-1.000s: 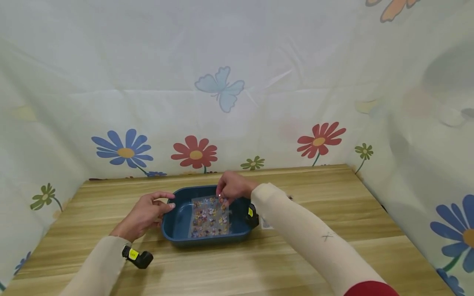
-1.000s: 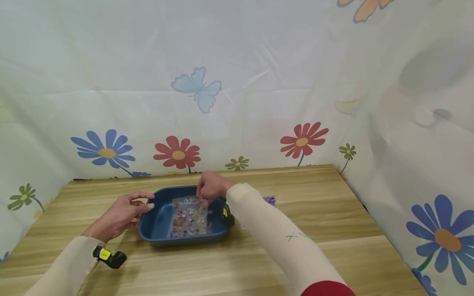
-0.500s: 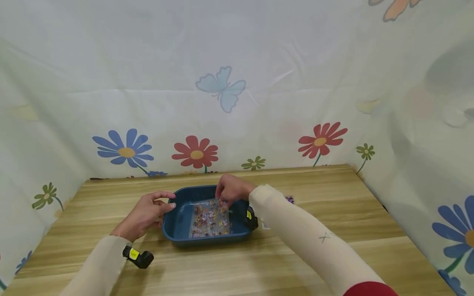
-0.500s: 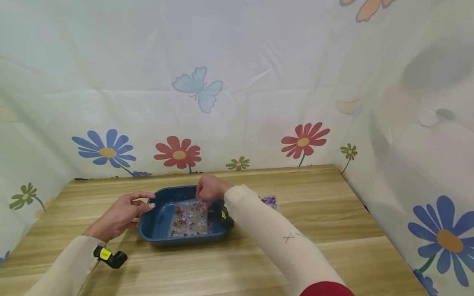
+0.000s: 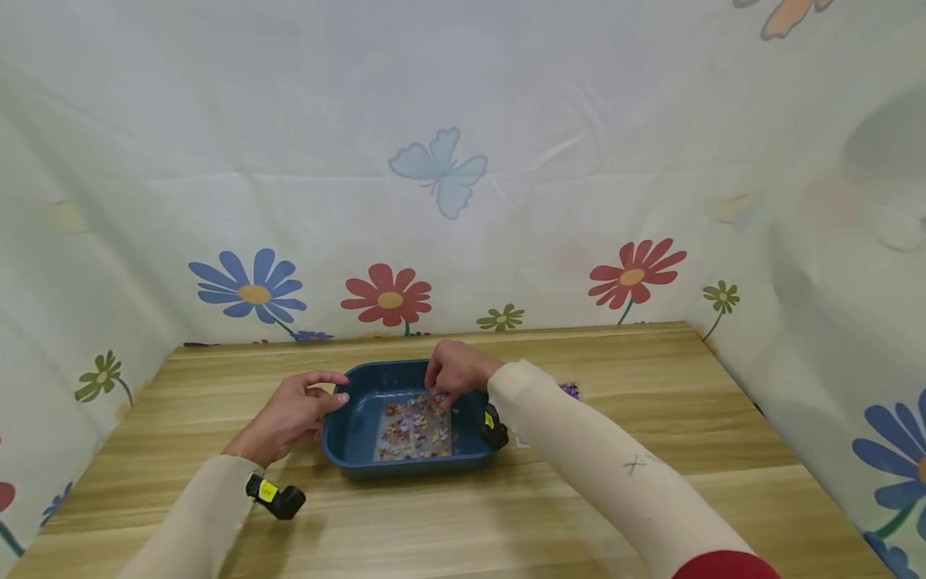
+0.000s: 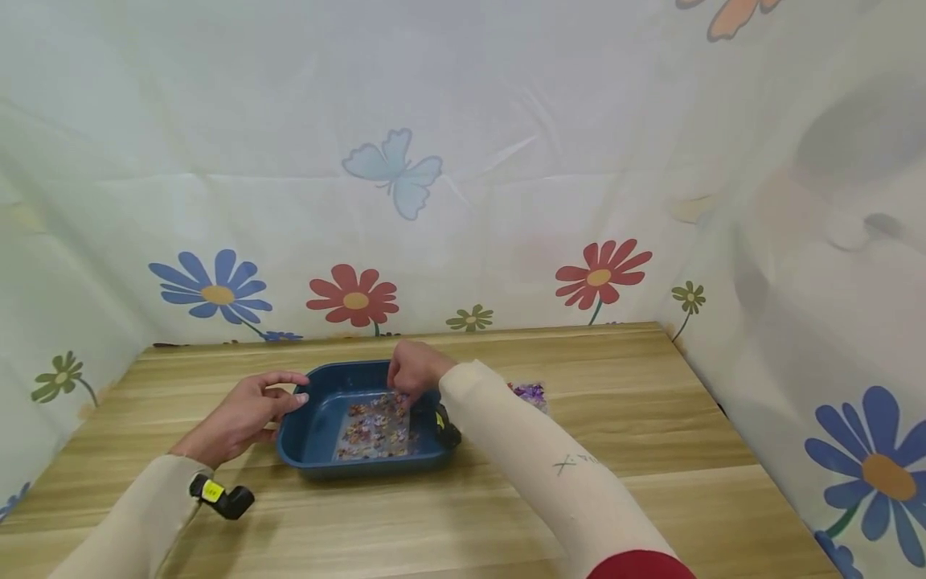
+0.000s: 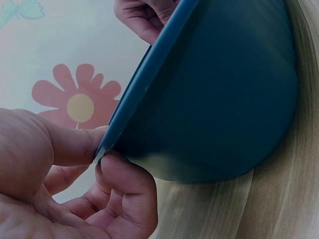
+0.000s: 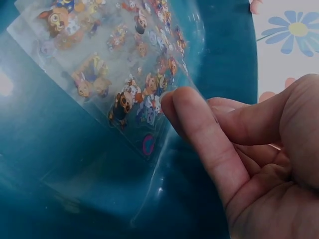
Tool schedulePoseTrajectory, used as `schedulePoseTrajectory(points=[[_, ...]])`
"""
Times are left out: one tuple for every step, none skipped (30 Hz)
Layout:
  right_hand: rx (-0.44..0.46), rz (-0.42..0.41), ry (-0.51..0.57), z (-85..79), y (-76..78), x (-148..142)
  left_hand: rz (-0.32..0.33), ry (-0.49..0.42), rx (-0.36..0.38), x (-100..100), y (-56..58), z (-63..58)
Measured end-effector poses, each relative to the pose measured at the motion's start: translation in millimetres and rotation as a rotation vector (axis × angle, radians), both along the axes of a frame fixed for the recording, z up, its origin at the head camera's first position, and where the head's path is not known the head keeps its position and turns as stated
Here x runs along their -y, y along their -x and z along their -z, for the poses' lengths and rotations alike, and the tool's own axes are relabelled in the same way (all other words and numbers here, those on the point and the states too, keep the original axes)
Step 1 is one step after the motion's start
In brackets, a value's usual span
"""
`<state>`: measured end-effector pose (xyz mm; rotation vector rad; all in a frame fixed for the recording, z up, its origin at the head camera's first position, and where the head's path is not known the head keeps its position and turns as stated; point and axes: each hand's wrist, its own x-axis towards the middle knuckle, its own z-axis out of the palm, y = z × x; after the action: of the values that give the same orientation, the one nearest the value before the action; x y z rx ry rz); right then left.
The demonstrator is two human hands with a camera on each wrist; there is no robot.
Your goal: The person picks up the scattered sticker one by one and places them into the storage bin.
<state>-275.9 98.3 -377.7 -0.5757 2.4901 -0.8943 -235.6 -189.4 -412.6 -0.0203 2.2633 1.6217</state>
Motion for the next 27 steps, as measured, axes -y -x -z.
schedulePoseTrajectory(points=[[-0.002,-0.003,-0.004,-0.5,0.1,0.3,-0.001,-0.001,0.001,0.0,0.3,0.1],[-0.005,-0.005,-0.009,-0.9,0.2,0.7,-0.002,-0.001,0.003,0.0,0.6,0.2],[-0.008,-0.009,-0.015,-1.2,0.2,1.1,-0.004,-0.002,0.005,0.0,0.8,0.4],[-0.012,-0.013,-0.02,-1.5,0.3,1.5,-0.004,-0.002,0.006,0.0,1.1,0.7],[-0.022,-0.021,-0.032,-1.6,0.4,1.9,-0.005,-0.002,0.007,0.0,1.3,0.9],[-0.032,-0.029,-0.042,-1.5,0.6,2.3,-0.006,-0.002,0.008,0.0,1.6,1.2],[-0.046,-0.037,-0.056,-1.3,1.0,2.6,-0.008,-0.002,0.008,0.0,1.8,1.4],[-0.058,-0.044,-0.067,-1.0,1.3,3.0,-0.008,-0.001,0.007,0.0,1.9,1.5],[-0.069,-0.051,-0.078,-0.8,1.7,3.3,-0.01,0.0,0.005,0.0,2.0,1.5],[-0.078,-0.057,-0.087,-0.7,2.0,3.6,-0.009,0.002,0.003,0.2,2.1,1.5],[-0.083,-0.06,-0.094,-0.5,2.3,3.7,-0.01,0.003,0.002,0.2,2.0,1.3],[-0.087,-0.06,-0.102,-0.5,2.6,3.9,-0.012,0.004,0.0,0.3,2.0,1.1],[-0.091,-0.06,-0.112,-0.2,2.9,4.0,-0.013,0.005,0.0,0.3,1.8,0.9],[-0.089,-0.059,-0.118,0.2,3.1,4.0,-0.014,0.005,0.001,0.3,1.6,0.7],[-0.089,-0.057,-0.128,0.4,3.2,4.0,-0.016,0.005,0.001,0.3,1.4,0.6],[-0.086,-0.055,-0.134,0.9,3.3,4.0,-0.016,0.004,0.002,0.3,1.2,0.7],[-0.081,-0.053,-0.137,1.5,3.4,3.8,-0.018,0.003,0.004,0.3,1.0,0.6],[-0.085,-0.055,-0.149,2.2,3.6,3.7,-0.019,0.002,0.005,0.3,0.8,0.7],[-0.079,-0.054,-0.147,2.9,3.6,3.5,-0.019,0.002,0.005,0.2,0.6,0.9],[-0.076,-0.053,-0.147,3.4,3.6,3.3,-0.019,0.003,0.004,0.3,0.6,1.1],[-0.078,-0.056,-0.15,3.8,3.4,3.0,-0.02,0.005,0.006,0.0,0.4,0.9],[-0.075,-0.057,-0.147,4.3,3.2,2.7,-0.018,0.006,0.005,-0.2,0.4,0.9],[-0.078,-0.06,-0.148,4.6,3.0,2.2,-0.017,0.009,0.005,-0.4,0.3,0.9],[-0.084,-0.066,-0.153,4.8,2.7,1.9,-0.017,0.012,0.006,-0.7,0.2,0.6],[-0.083,-0.069,-0.152,5.0,2.4,1.5,-0.021,0.014,0.009,-1.1,0.2,0.4],[-0.087,-0.074,-0.154,5.2,2.2,1.0,-0.019,0.015,0.008,-1.3,0.3,0.1],[-0.089,-0.075,-0.154,5.2,2.1,0.7,-0.022,0.015,0.01,-1.8,0.3,-0.4]])
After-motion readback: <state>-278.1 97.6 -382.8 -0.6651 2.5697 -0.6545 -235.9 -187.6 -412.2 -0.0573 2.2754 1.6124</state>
